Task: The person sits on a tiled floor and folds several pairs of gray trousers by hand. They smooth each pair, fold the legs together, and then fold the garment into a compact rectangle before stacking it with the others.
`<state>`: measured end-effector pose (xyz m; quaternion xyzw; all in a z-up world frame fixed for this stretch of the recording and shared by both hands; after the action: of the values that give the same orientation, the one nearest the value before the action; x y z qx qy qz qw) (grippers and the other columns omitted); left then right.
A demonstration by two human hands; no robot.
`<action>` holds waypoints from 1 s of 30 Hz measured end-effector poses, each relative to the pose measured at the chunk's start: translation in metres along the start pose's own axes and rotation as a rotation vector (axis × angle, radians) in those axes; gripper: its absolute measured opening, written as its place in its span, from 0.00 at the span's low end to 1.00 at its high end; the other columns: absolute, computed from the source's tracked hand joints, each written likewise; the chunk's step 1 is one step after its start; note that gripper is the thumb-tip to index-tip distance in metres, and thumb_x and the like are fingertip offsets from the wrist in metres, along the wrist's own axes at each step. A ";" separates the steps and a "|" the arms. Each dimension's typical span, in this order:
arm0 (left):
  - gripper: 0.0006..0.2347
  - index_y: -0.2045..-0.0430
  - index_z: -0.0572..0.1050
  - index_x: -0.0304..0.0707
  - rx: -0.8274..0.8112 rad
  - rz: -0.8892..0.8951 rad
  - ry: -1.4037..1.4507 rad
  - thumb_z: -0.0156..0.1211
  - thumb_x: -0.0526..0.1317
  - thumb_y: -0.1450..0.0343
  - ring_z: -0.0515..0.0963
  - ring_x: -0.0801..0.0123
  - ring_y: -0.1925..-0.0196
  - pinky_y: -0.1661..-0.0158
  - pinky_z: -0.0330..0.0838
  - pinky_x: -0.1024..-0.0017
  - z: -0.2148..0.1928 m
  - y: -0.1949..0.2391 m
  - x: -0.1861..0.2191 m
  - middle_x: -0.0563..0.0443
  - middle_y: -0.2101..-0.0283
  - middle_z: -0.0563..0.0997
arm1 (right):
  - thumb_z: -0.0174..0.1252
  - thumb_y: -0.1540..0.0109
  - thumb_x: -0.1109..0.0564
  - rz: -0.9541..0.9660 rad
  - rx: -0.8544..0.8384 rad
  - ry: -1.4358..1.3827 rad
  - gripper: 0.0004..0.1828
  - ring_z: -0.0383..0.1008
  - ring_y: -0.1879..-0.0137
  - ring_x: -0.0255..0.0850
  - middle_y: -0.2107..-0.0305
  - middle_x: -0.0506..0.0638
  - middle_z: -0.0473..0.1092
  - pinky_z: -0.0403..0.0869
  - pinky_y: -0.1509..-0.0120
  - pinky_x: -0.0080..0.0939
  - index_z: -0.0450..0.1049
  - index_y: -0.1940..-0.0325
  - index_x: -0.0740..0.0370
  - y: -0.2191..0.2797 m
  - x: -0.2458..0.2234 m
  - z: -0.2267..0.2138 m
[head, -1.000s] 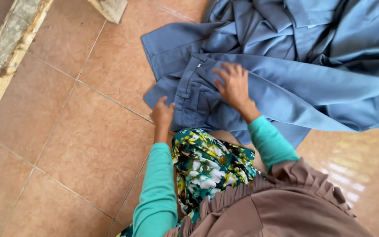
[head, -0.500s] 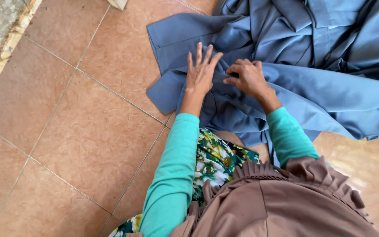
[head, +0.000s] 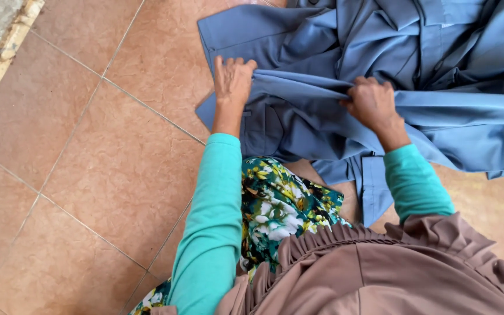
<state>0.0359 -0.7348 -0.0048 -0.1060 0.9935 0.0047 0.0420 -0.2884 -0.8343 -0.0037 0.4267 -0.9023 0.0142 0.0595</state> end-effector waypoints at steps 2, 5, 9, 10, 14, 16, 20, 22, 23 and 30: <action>0.14 0.65 0.79 0.62 0.036 -0.016 -0.045 0.47 0.33 0.30 0.80 0.56 0.60 0.50 0.58 0.52 -0.011 0.001 -0.015 0.54 0.66 0.81 | 0.61 0.38 0.36 0.023 -0.078 -0.015 0.21 0.78 0.54 0.53 0.61 0.52 0.74 0.76 0.61 0.58 0.82 0.61 0.54 -0.021 0.010 -0.003; 0.14 0.62 0.78 0.68 0.209 -0.073 -0.144 0.48 0.37 0.29 0.76 0.58 0.61 0.54 0.58 0.53 -0.054 0.013 -0.052 0.55 0.65 0.78 | 0.65 0.34 0.33 0.175 0.019 -0.038 0.24 0.80 0.65 0.62 0.69 0.58 0.78 0.75 0.69 0.60 0.78 0.64 0.57 -0.064 0.009 -0.033; 0.15 0.52 0.75 0.66 0.769 -0.068 -0.281 0.52 0.35 0.28 0.75 0.60 0.62 0.64 0.65 0.61 -0.135 0.072 -0.098 0.53 0.60 0.74 | 0.63 0.46 0.54 0.013 0.718 -0.034 0.09 0.69 0.60 0.47 0.61 0.44 0.71 0.62 0.79 0.50 0.72 0.76 0.58 -0.088 -0.052 -0.128; 0.21 0.44 0.71 0.67 0.880 -0.053 -0.311 0.51 0.30 0.26 0.76 0.62 0.58 0.63 0.66 0.63 -0.151 0.092 -0.107 0.53 0.55 0.74 | 0.61 0.47 0.57 -0.009 0.838 -0.117 0.09 0.68 0.59 0.49 0.52 0.47 0.75 0.60 0.80 0.52 0.70 0.77 0.63 -0.087 -0.072 -0.153; 0.28 0.37 0.67 0.74 0.660 -0.142 -0.443 0.52 0.29 0.28 0.73 0.67 0.60 0.66 0.62 0.66 -0.085 0.193 -0.147 0.57 0.53 0.76 | 0.60 0.44 0.63 -0.197 0.782 -0.251 0.07 0.73 0.56 0.54 0.49 0.58 0.74 0.70 0.74 0.53 0.78 0.63 0.69 -0.078 -0.161 -0.082; 0.16 0.45 0.71 0.66 0.618 -0.044 -0.339 0.46 0.35 0.22 0.74 0.62 0.59 0.65 0.63 0.68 -0.037 0.253 -0.154 0.51 0.59 0.73 | 0.63 0.47 0.54 -0.269 0.643 -0.210 0.06 0.78 0.63 0.39 0.62 0.41 0.76 0.77 0.68 0.38 0.77 0.79 0.46 -0.066 -0.214 -0.027; 0.11 0.55 0.73 0.65 0.458 -0.165 -0.326 0.48 0.36 0.22 0.69 0.61 0.66 0.65 0.62 0.64 0.051 0.356 -0.156 0.52 0.65 0.70 | 0.60 0.45 0.48 -0.404 0.270 -0.250 0.06 0.79 0.62 0.38 0.67 0.37 0.76 0.79 0.67 0.40 0.80 0.75 0.43 -0.053 -0.304 0.069; 0.11 0.54 0.73 0.69 0.382 -0.309 -0.328 0.49 0.38 0.23 0.71 0.64 0.63 0.60 0.64 0.66 0.057 0.399 -0.155 0.55 0.65 0.70 | 0.57 0.44 0.55 -0.415 0.021 -0.252 0.09 0.76 0.56 0.52 0.61 0.49 0.75 0.79 0.67 0.51 0.81 0.72 0.58 -0.060 -0.343 0.093; 0.11 0.54 0.73 0.69 0.371 -0.333 -0.329 0.49 0.38 0.23 0.71 0.64 0.63 0.60 0.64 0.66 0.056 0.415 -0.156 0.55 0.65 0.70 | 0.57 0.44 0.55 -0.440 0.014 -0.252 0.09 0.76 0.56 0.52 0.61 0.49 0.75 0.79 0.67 0.51 0.81 0.72 0.58 -0.061 -0.362 0.090; 0.14 0.55 0.73 0.73 0.370 -0.605 -0.372 0.48 0.36 0.23 0.69 0.63 0.64 0.62 0.63 0.64 0.071 0.538 -0.202 0.55 0.65 0.69 | 0.56 0.40 0.57 -0.513 0.048 -0.126 0.09 0.75 0.47 0.45 0.54 0.43 0.73 0.82 0.63 0.46 0.82 0.60 0.53 -0.027 -0.507 0.040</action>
<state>0.1246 -0.1657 -0.0585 -0.3817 0.8769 -0.1680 0.2391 0.0474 -0.4651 -0.1043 0.6428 -0.7660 -0.0067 -0.0052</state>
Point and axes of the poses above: each hand's wrist, its own y-axis away from the middle knuckle, its own z-axis out of the palm, x = y × z, the point moved 4 cm from there along -y, towards the middle knuckle
